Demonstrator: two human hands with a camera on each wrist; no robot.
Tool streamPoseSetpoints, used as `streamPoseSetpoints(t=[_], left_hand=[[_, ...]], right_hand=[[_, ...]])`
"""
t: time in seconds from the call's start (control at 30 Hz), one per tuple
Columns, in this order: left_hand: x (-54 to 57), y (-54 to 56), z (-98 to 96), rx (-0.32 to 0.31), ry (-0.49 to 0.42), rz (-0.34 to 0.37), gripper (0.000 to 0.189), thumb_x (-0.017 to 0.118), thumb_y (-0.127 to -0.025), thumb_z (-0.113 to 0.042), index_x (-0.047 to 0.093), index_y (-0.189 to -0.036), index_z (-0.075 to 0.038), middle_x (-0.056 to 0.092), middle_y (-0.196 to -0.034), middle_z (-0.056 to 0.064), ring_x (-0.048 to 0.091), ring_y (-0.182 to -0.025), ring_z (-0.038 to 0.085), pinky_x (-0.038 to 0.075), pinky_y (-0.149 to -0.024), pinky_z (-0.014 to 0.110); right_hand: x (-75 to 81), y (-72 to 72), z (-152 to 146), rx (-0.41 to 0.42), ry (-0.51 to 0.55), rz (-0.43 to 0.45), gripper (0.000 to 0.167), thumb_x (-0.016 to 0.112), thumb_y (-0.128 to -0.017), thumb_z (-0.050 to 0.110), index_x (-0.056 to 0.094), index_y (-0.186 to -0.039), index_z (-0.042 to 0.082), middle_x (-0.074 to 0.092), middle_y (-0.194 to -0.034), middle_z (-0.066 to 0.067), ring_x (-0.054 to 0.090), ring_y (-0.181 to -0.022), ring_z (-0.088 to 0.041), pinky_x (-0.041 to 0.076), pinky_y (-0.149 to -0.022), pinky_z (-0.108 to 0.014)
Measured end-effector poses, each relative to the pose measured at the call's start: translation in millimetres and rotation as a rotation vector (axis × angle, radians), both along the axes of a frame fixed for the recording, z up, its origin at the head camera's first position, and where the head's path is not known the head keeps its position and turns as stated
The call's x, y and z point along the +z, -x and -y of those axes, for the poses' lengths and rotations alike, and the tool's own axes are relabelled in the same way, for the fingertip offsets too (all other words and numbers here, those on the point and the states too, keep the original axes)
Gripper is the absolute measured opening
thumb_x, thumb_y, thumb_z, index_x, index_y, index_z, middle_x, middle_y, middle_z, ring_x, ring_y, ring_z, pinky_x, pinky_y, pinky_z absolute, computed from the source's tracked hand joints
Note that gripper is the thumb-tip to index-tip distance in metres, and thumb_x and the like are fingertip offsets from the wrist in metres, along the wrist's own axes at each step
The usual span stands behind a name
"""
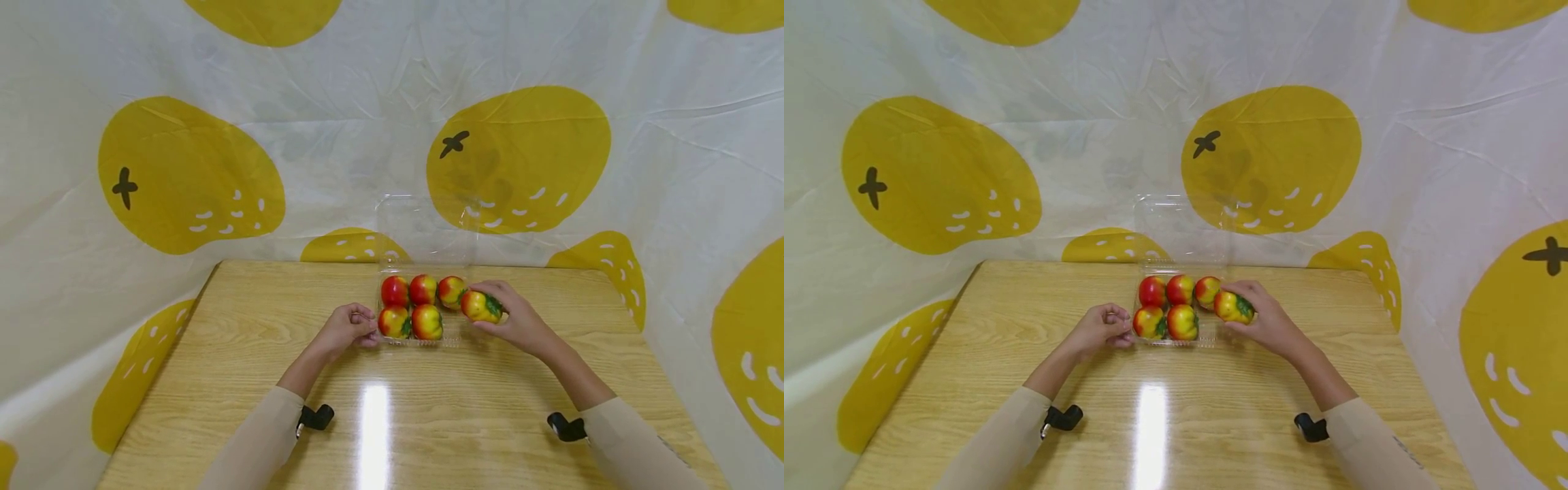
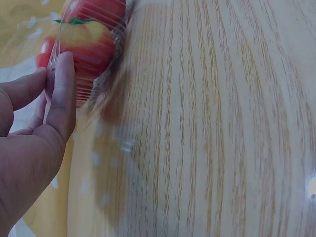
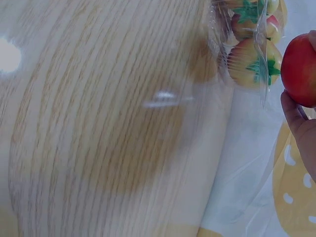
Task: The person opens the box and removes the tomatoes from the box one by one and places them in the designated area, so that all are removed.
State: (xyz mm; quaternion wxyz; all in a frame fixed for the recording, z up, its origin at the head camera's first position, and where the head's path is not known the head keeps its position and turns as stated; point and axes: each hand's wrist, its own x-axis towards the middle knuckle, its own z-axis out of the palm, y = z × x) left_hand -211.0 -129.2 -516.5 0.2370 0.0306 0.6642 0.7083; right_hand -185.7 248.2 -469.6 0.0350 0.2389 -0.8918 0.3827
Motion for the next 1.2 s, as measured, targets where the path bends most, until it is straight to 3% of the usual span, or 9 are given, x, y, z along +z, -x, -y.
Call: streamPoseSetpoints(t=[0.2, 0.43, 0.67, 0.77, 1.0, 1.2], left_hand=[[-0.4, -0.5, 0.0, -0.002, -0.008, -0.006, 0.018, 0.061, -0.099, 0.007, 0.051, -0.114, 0.009, 0.066, -0.083, 0.01, 0.073, -0.076, 0.02, 0.067, -0.072, 0.036], [2.1, -1.2, -0.7, -0.013, -0.002, -0.014, 0.021, 0.06, -0.1, 0.007, 0.05, -0.117, 0.013, 0.066, -0.084, 0.011, 0.073, -0.075, 0.02, 0.067, -0.072, 0.035], [3.1, -0.8, -0.6, -0.007, -0.001, -0.01, 0.021, 0.06, -0.1, 0.007, 0.05, -0.117, 0.012, 0.066, -0.085, 0.012, 0.073, -0.076, 0.019, 0.067, -0.071, 0.033], [2.8, -1.1, -0.9, -0.007, -0.005, -0.006, 0.021, 0.06, -0.1, 0.008, 0.049, -0.118, 0.014, 0.065, -0.084, 0.011, 0.073, -0.076, 0.02, 0.067, -0.071, 0.033], [1.1, -0.6, -1.3, -0.004, 0.008, -0.008, 0.02, 0.06, -0.1, 0.007, 0.05, -0.117, 0.013, 0.064, -0.084, 0.011, 0.074, -0.076, 0.02, 0.067, -0.07, 0.034], [-0.2, 0.0, -1.1, -0.004, -0.003, -0.002, 0.021, 0.061, -0.099, 0.008, 0.05, -0.117, 0.013, 0.063, -0.083, 0.009, 0.074, -0.075, 0.019, 0.067, -0.07, 0.034]], right_hand=[[3.5, 0.7, -7, -0.035, -0.011, -0.005, 0.067, 0.084, -0.088, 0.013, 0.053, -0.147, 0.012, 0.051, -0.147, -0.017, 0.055, -0.129, -0.037, 0.054, -0.103, -0.058], [9.7, 7.3, -20, -0.052, -0.019, -0.009, 0.066, 0.084, -0.089, 0.016, 0.053, -0.146, 0.011, 0.052, -0.145, -0.015, 0.058, -0.117, -0.028, 0.06, -0.091, -0.026], [16.3, 15.9, -32, -0.078, -0.043, -0.023, 0.064, 0.083, -0.088, 0.011, 0.054, -0.145, 0.007, 0.054, -0.142, -0.017, 0.058, -0.114, -0.029, 0.052, -0.085, -0.015], [18.8, 18.9, -36, -0.095, -0.062, -0.03, 0.063, 0.083, -0.089, 0.014, 0.053, -0.145, 0.008, 0.054, -0.142, -0.019, 0.057, -0.116, -0.031, 0.053, -0.087, -0.021], [20.0, 27.0, -44, -0.135, -0.092, -0.014, 0.065, 0.08, -0.092, 0.016, 0.05, -0.148, 0.004, 0.047, -0.143, -0.027, 0.055, -0.118, -0.042, 0.056, -0.09, -0.057], [17.8, 37.5, -49, -0.158, -0.126, -0.005, 0.067, 0.079, -0.093, 0.015, 0.046, -0.151, 0.003, 0.046, -0.143, -0.029, 0.053, -0.118, -0.044, 0.054, -0.092, -0.06]])
